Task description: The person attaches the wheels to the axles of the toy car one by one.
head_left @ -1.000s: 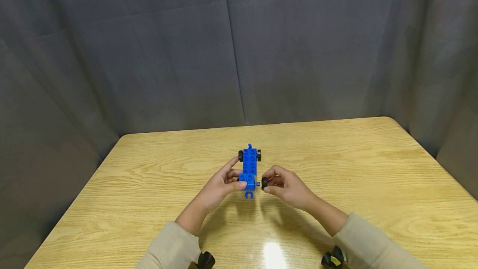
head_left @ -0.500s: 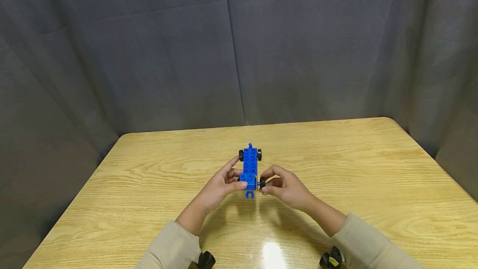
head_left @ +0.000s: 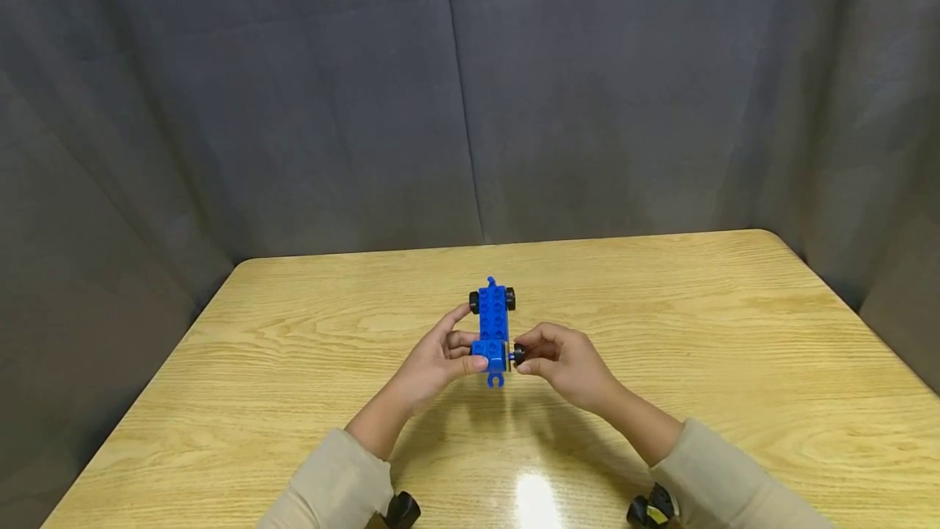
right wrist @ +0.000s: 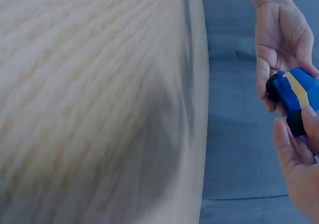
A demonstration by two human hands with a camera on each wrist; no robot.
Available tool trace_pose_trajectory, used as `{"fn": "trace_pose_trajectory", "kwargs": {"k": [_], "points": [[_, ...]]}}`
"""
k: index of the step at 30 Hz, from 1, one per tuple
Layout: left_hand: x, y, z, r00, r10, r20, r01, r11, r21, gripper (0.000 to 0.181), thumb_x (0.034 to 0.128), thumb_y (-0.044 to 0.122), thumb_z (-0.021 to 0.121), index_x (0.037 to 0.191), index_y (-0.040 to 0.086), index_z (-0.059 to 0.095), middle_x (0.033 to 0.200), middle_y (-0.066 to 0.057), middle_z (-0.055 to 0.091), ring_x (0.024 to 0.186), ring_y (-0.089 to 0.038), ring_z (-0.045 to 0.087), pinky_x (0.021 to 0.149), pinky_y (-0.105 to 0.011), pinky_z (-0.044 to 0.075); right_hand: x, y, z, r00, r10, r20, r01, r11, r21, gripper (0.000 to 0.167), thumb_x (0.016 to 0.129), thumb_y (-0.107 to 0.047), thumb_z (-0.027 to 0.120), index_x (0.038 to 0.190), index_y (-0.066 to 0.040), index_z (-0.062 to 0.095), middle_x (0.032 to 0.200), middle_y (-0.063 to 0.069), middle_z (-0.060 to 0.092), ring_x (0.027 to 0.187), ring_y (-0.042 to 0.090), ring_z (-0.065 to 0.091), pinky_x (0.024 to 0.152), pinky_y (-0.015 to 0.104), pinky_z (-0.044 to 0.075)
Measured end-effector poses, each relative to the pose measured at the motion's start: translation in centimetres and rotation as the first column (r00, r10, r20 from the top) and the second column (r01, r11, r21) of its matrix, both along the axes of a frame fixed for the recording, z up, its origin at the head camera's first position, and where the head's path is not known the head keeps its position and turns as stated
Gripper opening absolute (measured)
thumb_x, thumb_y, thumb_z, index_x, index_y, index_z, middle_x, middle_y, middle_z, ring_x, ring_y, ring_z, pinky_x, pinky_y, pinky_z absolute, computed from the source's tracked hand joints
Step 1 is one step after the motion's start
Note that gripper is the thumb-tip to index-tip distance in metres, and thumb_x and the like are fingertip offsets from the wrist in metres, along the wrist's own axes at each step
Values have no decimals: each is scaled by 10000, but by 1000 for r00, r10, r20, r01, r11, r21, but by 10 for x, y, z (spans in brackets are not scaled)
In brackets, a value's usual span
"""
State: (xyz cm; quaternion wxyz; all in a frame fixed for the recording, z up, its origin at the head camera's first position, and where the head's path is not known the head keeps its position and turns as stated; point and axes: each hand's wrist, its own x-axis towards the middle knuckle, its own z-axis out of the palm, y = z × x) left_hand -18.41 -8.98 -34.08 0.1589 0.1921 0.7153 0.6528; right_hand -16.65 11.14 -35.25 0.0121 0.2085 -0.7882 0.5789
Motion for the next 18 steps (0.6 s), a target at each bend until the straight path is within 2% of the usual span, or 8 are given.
{"fn": "trace_pose_trajectory", "kwargs": {"k": [5, 10, 18], "points": [[0, 2, 3, 1000, 4, -4, -4, 999, -45, 766, 794, 124, 615, 1377, 56, 123, 1090, -176, 511, 984, -253, 525, 856, -361, 394, -1, 0, -1, 1000, -20, 15, 20, 1000, 5, 205, 754, 45, 612, 951, 78, 564, 918, 160, 579, 796, 236, 584, 667, 260, 479], [1, 4, 4, 1000, 4, -4, -4, 999, -44, 774, 792, 113, 619, 1374, 53, 113, 1029, -155, 532, 948, -236, 549, 845, -362, 402, -1, 1, -2, 999, -28, 25, 29, 999, -22, 181, 745, 59, 615, 918, 65, 566, 904, 164, 580, 787, 237, 583, 664, 264, 480], [1, 7, 3, 1000, 22, -18, -23, 997, -72, 769, 777, 111, 639, 1365, 53, 148, 964, -111, 523, 950, -233, 540, 821, -360, 414, 3, 0, -2, 999, -40, -3, 40, 998, -48, 199, 727, 78, 622, 906, 123, 548, 862, 180, 581, 757, 239, 588, 642, 262, 484]]}}
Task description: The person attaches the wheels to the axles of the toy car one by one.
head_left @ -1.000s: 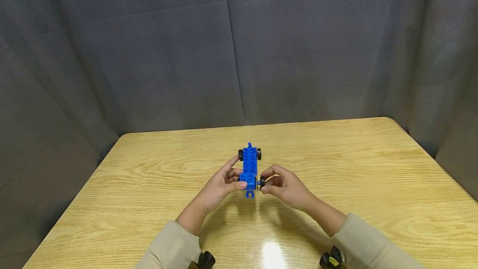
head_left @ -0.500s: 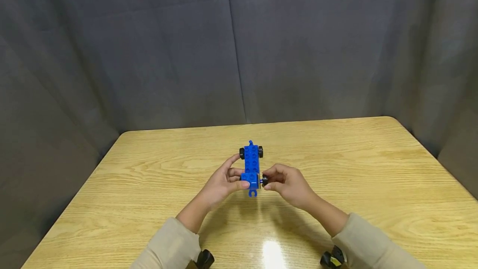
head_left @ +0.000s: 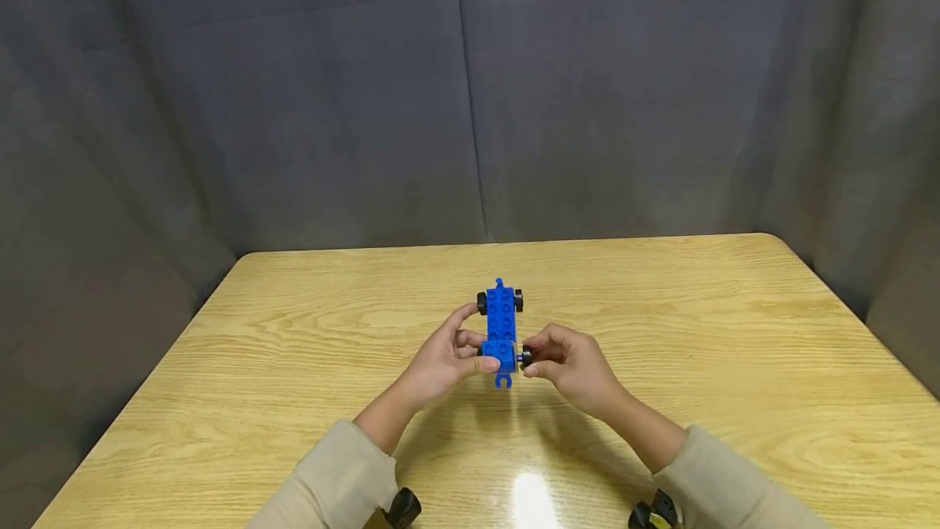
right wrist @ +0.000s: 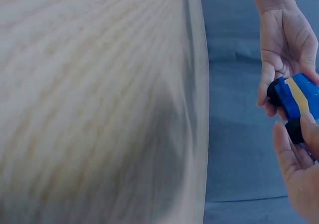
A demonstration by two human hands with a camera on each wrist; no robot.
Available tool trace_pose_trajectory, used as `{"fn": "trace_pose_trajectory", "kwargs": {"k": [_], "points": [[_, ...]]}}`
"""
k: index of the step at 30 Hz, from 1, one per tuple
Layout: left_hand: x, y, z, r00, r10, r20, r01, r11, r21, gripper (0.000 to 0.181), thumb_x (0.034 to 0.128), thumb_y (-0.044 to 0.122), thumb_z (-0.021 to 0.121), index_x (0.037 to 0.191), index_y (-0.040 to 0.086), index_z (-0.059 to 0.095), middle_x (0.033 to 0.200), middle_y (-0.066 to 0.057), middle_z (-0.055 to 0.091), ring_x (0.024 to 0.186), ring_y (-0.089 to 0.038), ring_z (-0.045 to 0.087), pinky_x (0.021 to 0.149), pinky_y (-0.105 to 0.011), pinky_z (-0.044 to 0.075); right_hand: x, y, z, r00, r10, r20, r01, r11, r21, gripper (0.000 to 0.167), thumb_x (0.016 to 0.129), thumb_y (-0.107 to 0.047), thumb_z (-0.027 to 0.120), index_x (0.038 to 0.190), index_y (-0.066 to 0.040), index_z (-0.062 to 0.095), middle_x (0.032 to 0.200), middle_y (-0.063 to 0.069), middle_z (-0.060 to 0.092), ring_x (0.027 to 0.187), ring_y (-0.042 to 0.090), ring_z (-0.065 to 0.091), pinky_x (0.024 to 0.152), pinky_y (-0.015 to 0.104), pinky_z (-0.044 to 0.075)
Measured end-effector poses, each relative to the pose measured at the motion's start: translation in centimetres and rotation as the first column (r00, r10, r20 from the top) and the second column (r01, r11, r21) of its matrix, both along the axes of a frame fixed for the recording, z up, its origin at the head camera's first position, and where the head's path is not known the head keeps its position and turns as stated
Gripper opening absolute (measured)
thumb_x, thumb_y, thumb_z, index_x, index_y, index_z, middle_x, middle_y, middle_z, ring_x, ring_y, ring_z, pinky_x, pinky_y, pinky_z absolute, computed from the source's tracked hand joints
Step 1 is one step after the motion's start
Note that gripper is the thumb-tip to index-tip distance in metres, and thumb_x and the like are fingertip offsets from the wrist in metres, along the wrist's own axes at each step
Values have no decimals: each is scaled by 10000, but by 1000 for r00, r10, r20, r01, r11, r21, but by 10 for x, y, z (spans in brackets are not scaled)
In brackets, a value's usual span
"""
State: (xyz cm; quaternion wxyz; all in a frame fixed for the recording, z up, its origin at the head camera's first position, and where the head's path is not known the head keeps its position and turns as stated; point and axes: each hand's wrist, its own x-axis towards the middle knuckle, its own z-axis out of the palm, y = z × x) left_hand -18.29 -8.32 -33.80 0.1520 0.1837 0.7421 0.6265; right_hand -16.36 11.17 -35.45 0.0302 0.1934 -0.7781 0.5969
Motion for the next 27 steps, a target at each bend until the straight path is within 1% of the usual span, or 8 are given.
{"fn": "trace_pose_trajectory", "kwargs": {"k": [3, 6, 9, 15, 17, 21, 24, 27], "points": [[0, 2, 0, 1000, 2, 4, -2, 1000, -5, 780, 767, 104, 648, 1365, 55, 151, 948, -102, 516, 939, -223, 544, 816, -353, 417, 2, 0, -1, 1000, -4, -13, 4, 1000, -4, 194, 724, 86, 620, 899, 129, 548, 867, 205, 578, 762, 252, 592, 641, 259, 486], [0, 3, -1, 1000, 5, 0, -5, 1000, -16, 789, 761, 106, 653, 1368, 63, 150, 963, -108, 519, 929, -217, 548, 815, -352, 419, 2, 0, -2, 999, -10, -32, 10, 1000, -1, 179, 718, 90, 624, 881, 118, 557, 872, 211, 579, 762, 256, 595, 638, 259, 487], [0, 4, -2, 1000, 15, -9, -15, 1000, -27, 792, 759, 111, 658, 1368, 66, 153, 979, -119, 524, 928, -225, 550, 811, -356, 422, 1, 1, -3, 999, -5, -34, 5, 1000, 2, 168, 719, 89, 625, 872, 111, 562, 869, 203, 582, 763, 248, 597, 639, 263, 488], [2, 6, -5, 1000, 30, -10, -30, 999, -35, 794, 762, 151, 660, 1372, 83, 157, 1017, -118, 507, 992, -261, 518, 818, -369, 417, 0, 3, -2, 1000, -22, 1, 22, 1000, -12, 168, 710, 112, 619, 871, 110, 568, 858, 195, 587, 761, 244, 600, 639, 261, 488], [3, 6, -4, 1000, 27, -5, -27, 999, -28, 789, 767, 144, 655, 1374, 91, 153, 1018, -116, 504, 985, -260, 524, 813, -365, 420, 0, 2, -2, 1000, -18, 0, 18, 1000, -19, 165, 707, 114, 622, 863, 108, 568, 864, 202, 587, 766, 254, 600, 641, 263, 488], [4, 8, 0, 1000, -2, -7, 2, 1000, -2, 781, 771, 84, 640, 1374, 101, 145, 1010, -130, 510, 933, -247, 553, 787, -347, 437, 2, 0, -1, 1000, -1, -28, 0, 1000, -7, 157, 703, 109, 630, 842, 107, 558, 858, 208, 585, 755, 260, 603, 629, 264, 490], [4, 9, 2, 999, -27, -18, 27, 1000, 8, 779, 774, 66, 632, 1376, 102, 140, 1012, -138, 515, 916, -243, 561, 777, -341, 444, 3, -1, 1, 999, -13, -39, 13, 1000, 10, 153, 698, 104, 636, 830, 96, 558, 838, 189, 589, 737, 247, 606, 615, 259, 490], [4, 8, 3, 999, -31, -13, 31, 1000, 1, 775, 777, 69, 630, 1376, 96, 139, 1008, -139, 522, 913, -247, 562, 777, -340, 443, 4, -1, 1, 999, -19, -26, 19, 1000, 8, 156, 697, 102, 639, 833, 96, 562, 835, 182, 594, 741, 245, 605, 616, 259, 490]]}}
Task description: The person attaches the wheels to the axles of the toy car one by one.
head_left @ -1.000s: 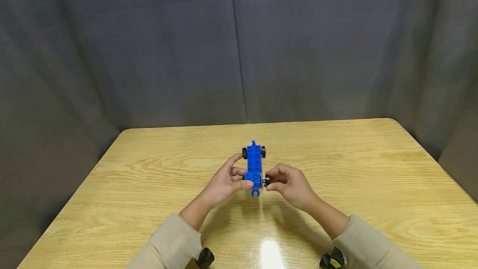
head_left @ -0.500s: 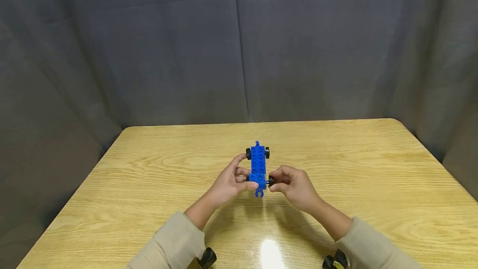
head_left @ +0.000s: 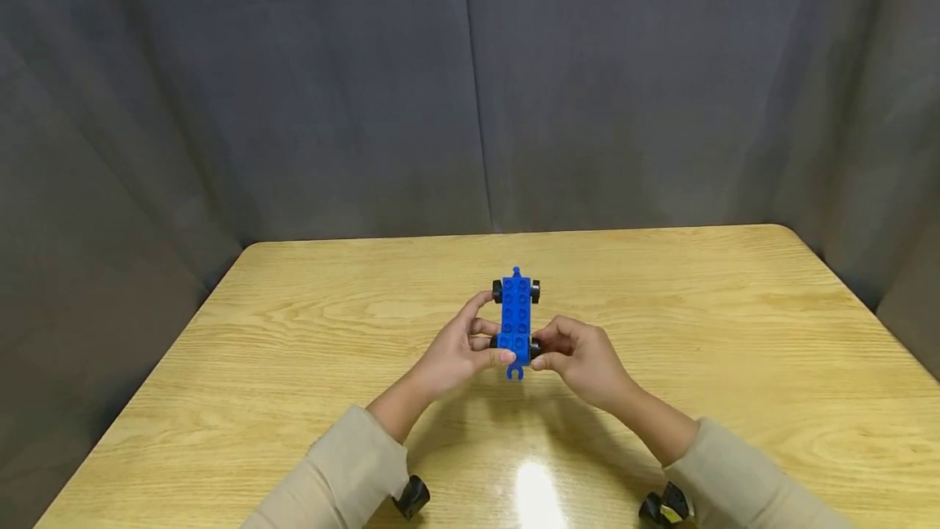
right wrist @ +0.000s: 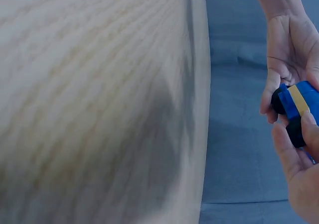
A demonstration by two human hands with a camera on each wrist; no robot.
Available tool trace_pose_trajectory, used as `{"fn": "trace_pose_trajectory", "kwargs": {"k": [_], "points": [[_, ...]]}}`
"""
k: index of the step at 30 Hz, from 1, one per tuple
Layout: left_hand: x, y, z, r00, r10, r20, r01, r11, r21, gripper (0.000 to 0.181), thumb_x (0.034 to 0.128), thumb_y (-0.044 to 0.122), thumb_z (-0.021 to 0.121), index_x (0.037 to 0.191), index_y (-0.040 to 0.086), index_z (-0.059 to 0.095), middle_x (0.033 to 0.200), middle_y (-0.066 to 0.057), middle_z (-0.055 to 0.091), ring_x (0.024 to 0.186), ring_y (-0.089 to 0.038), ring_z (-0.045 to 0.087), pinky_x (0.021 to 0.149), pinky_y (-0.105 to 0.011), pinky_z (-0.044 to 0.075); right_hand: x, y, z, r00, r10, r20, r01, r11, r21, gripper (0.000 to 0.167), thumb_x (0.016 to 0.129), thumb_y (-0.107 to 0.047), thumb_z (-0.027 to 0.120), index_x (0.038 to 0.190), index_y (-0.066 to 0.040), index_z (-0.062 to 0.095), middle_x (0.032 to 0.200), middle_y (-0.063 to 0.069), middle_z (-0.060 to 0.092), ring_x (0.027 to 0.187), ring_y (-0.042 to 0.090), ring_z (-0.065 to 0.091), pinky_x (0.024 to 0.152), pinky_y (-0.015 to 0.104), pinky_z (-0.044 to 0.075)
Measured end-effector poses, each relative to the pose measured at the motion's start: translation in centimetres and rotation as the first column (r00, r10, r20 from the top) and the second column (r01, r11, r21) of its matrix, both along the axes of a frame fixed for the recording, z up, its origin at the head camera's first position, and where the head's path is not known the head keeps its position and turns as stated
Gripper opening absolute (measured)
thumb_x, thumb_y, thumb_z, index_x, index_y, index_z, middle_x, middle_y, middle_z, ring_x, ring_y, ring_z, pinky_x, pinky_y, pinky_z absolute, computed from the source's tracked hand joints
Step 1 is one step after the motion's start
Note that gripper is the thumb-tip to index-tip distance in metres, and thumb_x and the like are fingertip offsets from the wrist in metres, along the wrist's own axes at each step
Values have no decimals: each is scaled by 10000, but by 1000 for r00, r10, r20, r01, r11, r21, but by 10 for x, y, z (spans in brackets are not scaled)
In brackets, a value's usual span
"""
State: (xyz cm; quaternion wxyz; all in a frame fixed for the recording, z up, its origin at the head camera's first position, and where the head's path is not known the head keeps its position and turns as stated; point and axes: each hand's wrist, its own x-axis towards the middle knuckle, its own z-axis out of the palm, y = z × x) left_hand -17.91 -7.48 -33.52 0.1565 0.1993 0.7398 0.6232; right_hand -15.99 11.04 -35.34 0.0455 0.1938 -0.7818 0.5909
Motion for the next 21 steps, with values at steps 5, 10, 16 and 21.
{"fn": "trace_pose_trajectory", "kwargs": {"k": [5, 10, 16, 21], "points": [[-1, -1, 0, 1000, 12, 13, -12, 1000, -24, 779, 778, 89, 634, 1378, 97, 137, 1023, -139, 517, 933, -251, 553, 781, -342, 440, -2, 0, 0, 1000, 13, 25, -13, 1000, 3, 167, 707, 85, 640, 853, 101, 561, 843, 178, 595, 761, 251, 601, 624, 268, 490], [-1, 0, 1, 1000, 7, 22, -7, 1000, -15, 783, 779, 97, 633, 1383, 110, 135, 1049, -146, 504, 951, -260, 543, 781, -345, 441, -4, 3, 1, 998, 22, 67, -24, 999, 21, 170, 726, 76, 628, 872, 96, 544, 863, 173, 583, 760, 242, 595, 629, 271, 489], [-7, 3, -5, 999, -33, 36, 32, 999, 12, 783, 777, 63, 631, 1384, 119, 139, 1060, -160, 497, 960, -271, 541, 782, -343, 442, -5, 10, 1, 984, 119, 134, -117, 993, -19, 170, 763, 54, 602, 895, 80, 498, 916, 183, 524, 734, 243, 582, 642, 318, 491], [-11, 2, -7, 996, -85, 31, 85, 996, -5, 762, 796, 72, 614, 1387, 126, 136, 1115, -167, 476, 1003, -275, 517, 815, -351, 424, -7, 16, 0, 976, 159, 147, -159, 987, -8, 221, 769, -20, 627, 927, 58, 495, 926, 156, 518, 741, 227, 570, 662, 310, 482]]}}
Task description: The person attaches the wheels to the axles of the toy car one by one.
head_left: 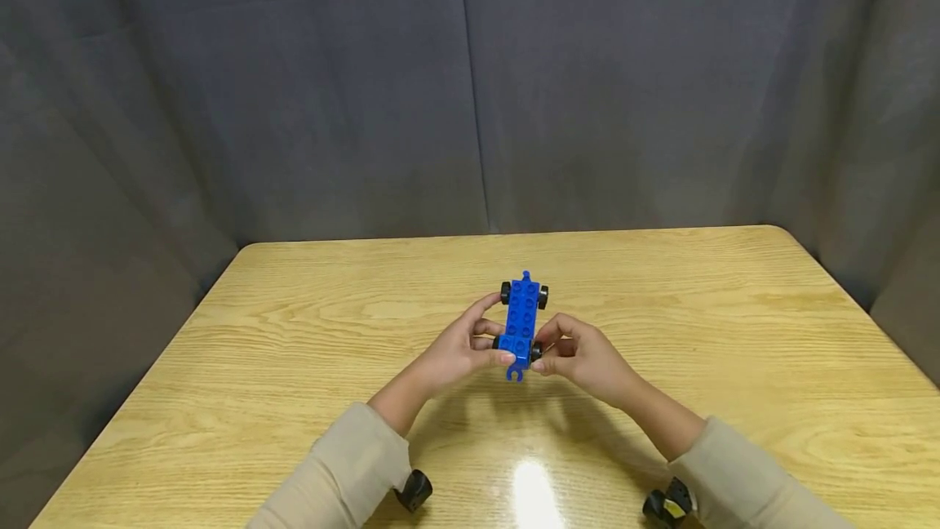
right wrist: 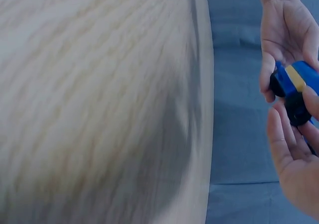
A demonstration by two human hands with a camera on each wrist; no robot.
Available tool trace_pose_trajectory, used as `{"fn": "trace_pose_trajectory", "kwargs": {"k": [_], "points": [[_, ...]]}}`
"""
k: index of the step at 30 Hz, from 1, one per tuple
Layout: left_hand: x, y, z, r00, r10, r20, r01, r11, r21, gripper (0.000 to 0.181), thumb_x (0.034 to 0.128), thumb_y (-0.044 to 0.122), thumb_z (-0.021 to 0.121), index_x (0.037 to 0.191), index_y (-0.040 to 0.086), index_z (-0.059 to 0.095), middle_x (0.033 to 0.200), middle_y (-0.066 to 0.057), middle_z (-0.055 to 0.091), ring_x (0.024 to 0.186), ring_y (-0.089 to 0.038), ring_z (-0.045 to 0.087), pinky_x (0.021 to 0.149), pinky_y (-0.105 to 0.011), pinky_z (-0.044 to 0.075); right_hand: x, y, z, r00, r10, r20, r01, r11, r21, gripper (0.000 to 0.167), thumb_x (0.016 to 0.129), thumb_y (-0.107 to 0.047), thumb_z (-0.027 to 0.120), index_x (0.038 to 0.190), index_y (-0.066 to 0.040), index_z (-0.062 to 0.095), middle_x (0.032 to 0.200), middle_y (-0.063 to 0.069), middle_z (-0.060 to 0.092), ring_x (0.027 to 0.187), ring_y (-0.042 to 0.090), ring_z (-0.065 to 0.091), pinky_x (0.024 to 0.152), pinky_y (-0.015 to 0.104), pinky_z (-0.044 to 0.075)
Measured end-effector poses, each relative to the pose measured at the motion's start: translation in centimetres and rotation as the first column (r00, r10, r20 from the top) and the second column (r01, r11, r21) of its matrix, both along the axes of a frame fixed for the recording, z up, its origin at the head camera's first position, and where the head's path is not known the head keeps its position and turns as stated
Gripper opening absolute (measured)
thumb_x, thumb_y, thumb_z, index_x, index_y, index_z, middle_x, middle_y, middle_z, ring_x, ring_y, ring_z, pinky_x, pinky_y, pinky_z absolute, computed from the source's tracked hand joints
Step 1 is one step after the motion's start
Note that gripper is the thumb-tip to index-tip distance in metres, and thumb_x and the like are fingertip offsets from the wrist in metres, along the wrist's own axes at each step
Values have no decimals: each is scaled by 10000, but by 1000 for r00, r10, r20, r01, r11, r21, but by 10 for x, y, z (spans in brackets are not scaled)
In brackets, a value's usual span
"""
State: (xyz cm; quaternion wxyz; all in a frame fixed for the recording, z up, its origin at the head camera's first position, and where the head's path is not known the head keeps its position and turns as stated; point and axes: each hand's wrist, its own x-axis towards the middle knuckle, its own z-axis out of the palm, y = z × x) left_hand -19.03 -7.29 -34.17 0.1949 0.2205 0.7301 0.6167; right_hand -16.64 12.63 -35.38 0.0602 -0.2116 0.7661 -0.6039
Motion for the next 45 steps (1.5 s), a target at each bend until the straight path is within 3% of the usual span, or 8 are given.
{"fn": "trace_pose_trajectory", "kwargs": {"k": [5, 19, 36, 45], "points": [[-2, -6, 1, 999, -35, 18, 35, 999, -10, 750, 808, 100, 603, 1390, 142, 132, 1152, -170, 455, 1042, -284, 487, 853, -379, 393, -2, 2, 0, 1000, 23, -6, -23, 999, 37, 263, 765, -68, 644, 955, 56, 512, 880, 129, 560, 765, 218, 563, 670, 279, 473], [-3, -14, 3, 991, -120, 66, 116, 991, 62, 752, 823, 112, 586, 1394, 106, 97, 1181, -206, 411, 1070, -305, 452, 888, -390, 359, -2, 4, 3, 999, 39, -16, -38, 999, 35, 254, 774, -61, 633, 967, 68, 528, 882, 131, 562, 785, 231, 551, 674, 281, 469], [-1, -22, 2, 983, -171, 66, 171, 985, 1, 758, 808, 173, 614, 1396, 164, 135, 1213, -164, 379, 1115, -274, 370, 929, -424, 297, -6, 16, 6, 994, -94, -56, 96, 994, 53, 258, 803, -175, 617, 961, 18, 551, 912, 119, 562, 816, 248, 555, 706, 309, 463], [-1, -25, 1, 969, -236, 76, 237, 971, -11, 740, 815, 166, 604, 1394, 142, 144, 1189, -169, 405, 1082, -291, 407, 902, -417, 328, -8, 21, 10, 990, -130, -49, 131, 991, 24, 248, 820, -189, 595, 963, 9, 550, 903, 110, 564, 823, 298, 546, 707, 319, 464]]}}
